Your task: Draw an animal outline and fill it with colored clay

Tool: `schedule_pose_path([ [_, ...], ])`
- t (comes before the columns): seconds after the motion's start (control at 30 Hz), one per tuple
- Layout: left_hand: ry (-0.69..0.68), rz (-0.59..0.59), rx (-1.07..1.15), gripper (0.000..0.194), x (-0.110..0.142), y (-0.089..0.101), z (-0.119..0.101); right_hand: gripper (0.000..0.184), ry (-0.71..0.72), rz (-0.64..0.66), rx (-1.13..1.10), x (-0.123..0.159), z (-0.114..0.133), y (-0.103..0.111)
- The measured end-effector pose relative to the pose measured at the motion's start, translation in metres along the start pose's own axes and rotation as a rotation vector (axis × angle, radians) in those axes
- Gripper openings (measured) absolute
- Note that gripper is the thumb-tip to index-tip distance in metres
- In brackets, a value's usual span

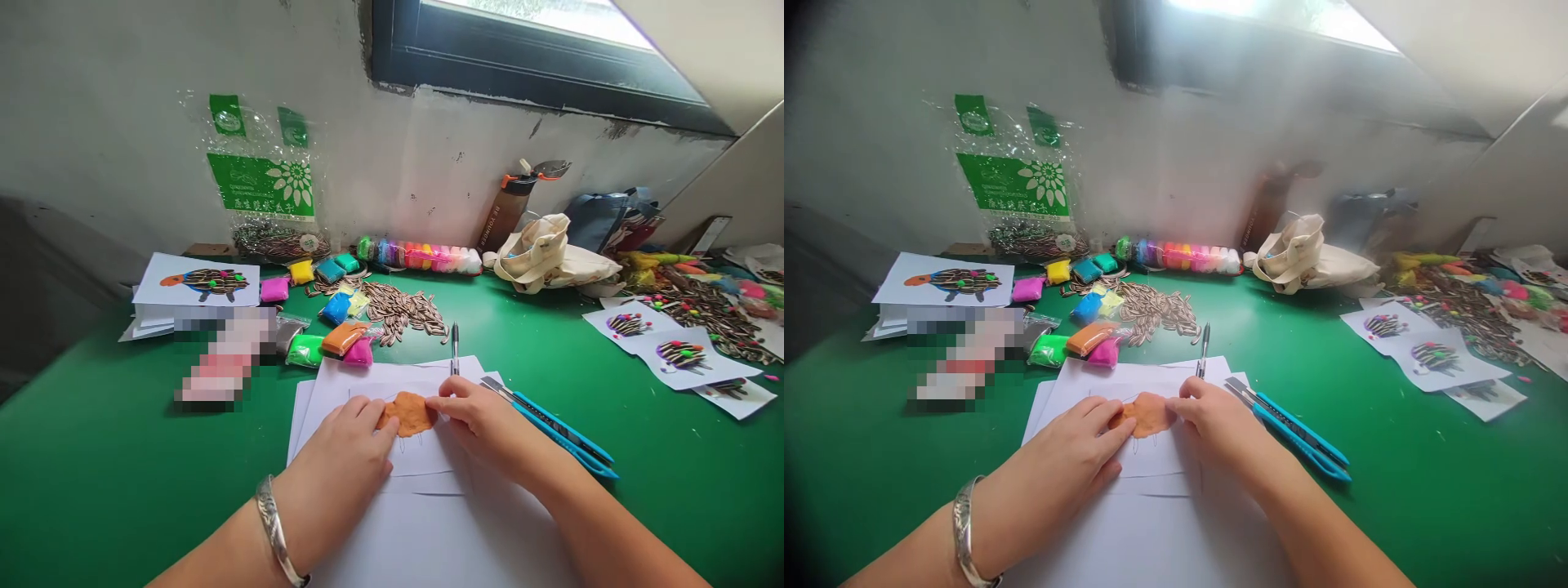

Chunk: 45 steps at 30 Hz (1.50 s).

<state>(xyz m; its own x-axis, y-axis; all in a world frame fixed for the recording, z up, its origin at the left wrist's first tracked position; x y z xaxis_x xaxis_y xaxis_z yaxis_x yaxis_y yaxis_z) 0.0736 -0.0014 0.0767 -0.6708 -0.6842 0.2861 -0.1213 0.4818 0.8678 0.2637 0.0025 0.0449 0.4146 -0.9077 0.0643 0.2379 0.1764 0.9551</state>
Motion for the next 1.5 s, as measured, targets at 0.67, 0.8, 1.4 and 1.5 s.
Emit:
schedule_pose_path([
  [0.67,-0.029,-0.036,0.002,0.034,0.002,-0.002,0.002,0.04,0.065,-0.243,0.086,-0.005,0.014,-0.004],
  [0.8,-0.059,-0.067,-0.018,0.037,0.001,-0.006,0.004,0.017,0.136,-0.172,0.132,-0.013,0.028,-0.015],
  [1.4,-0.065,-0.073,-0.052,0.037,0.0,-0.011,0.008,0.015,0.105,-0.204,0.116,-0.014,0.028,-0.026],
  [1.5,-0.055,-0.068,-0.023,0.037,0.0,-0.01,0.008,0.017,0.046,-0.163,0.031,-0.014,0.029,-0.022],
])
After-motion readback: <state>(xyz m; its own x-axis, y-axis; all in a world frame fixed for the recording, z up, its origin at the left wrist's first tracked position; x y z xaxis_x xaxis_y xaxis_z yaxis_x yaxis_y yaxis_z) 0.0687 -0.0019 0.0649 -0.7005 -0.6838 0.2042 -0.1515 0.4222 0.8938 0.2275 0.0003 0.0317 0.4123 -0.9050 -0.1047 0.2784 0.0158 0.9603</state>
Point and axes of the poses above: each hand's wrist, its own x-axis away from the middle knuckle, its own y-axis out of the back of the hand, z = x × y, the point moved 3 cm from there along -x, towards the middle knuckle, and after that the axes turned 9 degrees about x, right-handed, at the moved point
